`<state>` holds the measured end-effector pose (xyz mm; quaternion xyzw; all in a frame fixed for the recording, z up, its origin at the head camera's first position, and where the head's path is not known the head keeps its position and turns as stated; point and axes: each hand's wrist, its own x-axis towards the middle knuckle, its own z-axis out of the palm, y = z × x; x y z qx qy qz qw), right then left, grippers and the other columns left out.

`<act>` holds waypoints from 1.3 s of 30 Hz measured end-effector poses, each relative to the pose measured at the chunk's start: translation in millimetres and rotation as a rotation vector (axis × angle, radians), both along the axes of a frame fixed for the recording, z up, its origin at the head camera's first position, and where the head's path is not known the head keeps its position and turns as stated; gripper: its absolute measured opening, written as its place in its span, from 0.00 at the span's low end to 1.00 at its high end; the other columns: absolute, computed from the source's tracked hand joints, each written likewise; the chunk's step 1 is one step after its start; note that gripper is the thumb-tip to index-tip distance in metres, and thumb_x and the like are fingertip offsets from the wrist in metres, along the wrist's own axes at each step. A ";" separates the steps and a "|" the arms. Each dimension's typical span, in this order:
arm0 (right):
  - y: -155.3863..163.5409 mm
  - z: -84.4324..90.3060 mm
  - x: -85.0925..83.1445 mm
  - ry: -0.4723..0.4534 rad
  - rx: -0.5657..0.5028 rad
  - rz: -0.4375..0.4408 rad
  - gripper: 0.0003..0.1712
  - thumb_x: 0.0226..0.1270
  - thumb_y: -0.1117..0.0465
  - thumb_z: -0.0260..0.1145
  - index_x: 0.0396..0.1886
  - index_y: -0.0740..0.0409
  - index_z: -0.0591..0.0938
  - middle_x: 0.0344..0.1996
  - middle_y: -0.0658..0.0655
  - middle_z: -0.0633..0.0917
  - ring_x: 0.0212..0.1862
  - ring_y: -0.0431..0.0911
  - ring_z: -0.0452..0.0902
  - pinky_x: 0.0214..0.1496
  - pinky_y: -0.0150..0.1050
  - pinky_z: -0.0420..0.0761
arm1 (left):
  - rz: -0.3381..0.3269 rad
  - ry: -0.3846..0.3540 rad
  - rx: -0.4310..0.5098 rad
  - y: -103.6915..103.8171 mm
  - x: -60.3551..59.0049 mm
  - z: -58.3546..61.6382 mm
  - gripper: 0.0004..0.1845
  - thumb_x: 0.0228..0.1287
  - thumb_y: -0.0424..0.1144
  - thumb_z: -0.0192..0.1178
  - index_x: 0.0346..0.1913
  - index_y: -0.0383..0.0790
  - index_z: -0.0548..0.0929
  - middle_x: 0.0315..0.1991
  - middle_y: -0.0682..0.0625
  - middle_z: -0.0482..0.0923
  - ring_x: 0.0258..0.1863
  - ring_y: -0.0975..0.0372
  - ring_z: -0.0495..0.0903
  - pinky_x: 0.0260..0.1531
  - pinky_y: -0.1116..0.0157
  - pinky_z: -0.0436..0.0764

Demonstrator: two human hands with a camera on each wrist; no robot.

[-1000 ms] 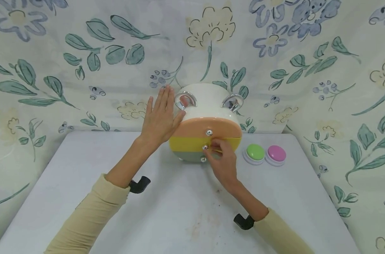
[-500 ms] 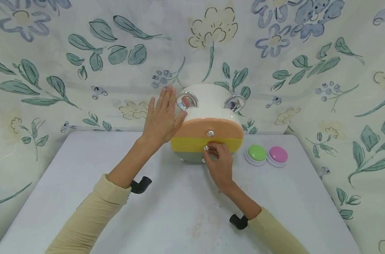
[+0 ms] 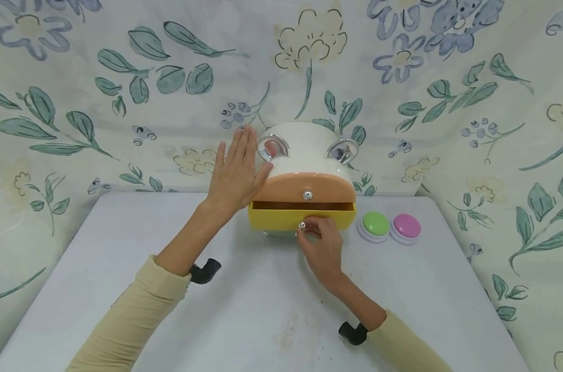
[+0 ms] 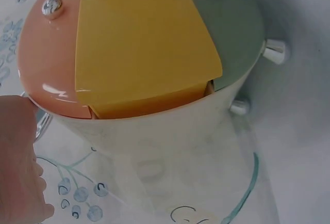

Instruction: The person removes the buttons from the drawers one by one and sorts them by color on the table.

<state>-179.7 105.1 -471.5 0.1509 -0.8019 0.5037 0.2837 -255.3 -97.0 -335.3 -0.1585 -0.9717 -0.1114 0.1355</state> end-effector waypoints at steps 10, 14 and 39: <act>6.1 -0.2 28.0 0.044 -0.044 0.036 0.16 0.53 0.78 0.74 0.40 0.64 0.82 0.38 0.58 0.80 0.40 0.47 0.82 0.42 0.37 0.85 | 0.003 -0.009 0.001 0.3 0.1 0.8 0.43 0.78 0.58 0.40 0.79 0.33 0.37 0.80 0.42 0.34 0.78 0.52 0.33 0.73 0.49 0.32; 6.3 0.3 39.0 0.067 -0.037 0.037 0.18 0.47 0.82 0.75 0.38 0.68 0.81 0.35 0.62 0.80 0.37 0.51 0.82 0.39 0.40 0.86 | 0.006 -0.011 0.001 0.1 0.4 0.3 0.43 0.78 0.58 0.41 0.79 0.33 0.37 0.80 0.42 0.33 0.78 0.53 0.33 0.73 0.49 0.32; 12.8 -1.1 91.7 0.150 -0.033 0.069 0.18 0.48 0.78 0.74 0.39 0.63 0.83 0.35 0.56 0.80 0.38 0.47 0.80 0.41 0.30 0.83 | -0.007 0.008 0.023 0.4 -0.4 -2.1 0.43 0.78 0.57 0.41 0.79 0.33 0.38 0.80 0.41 0.35 0.79 0.53 0.33 0.73 0.48 0.34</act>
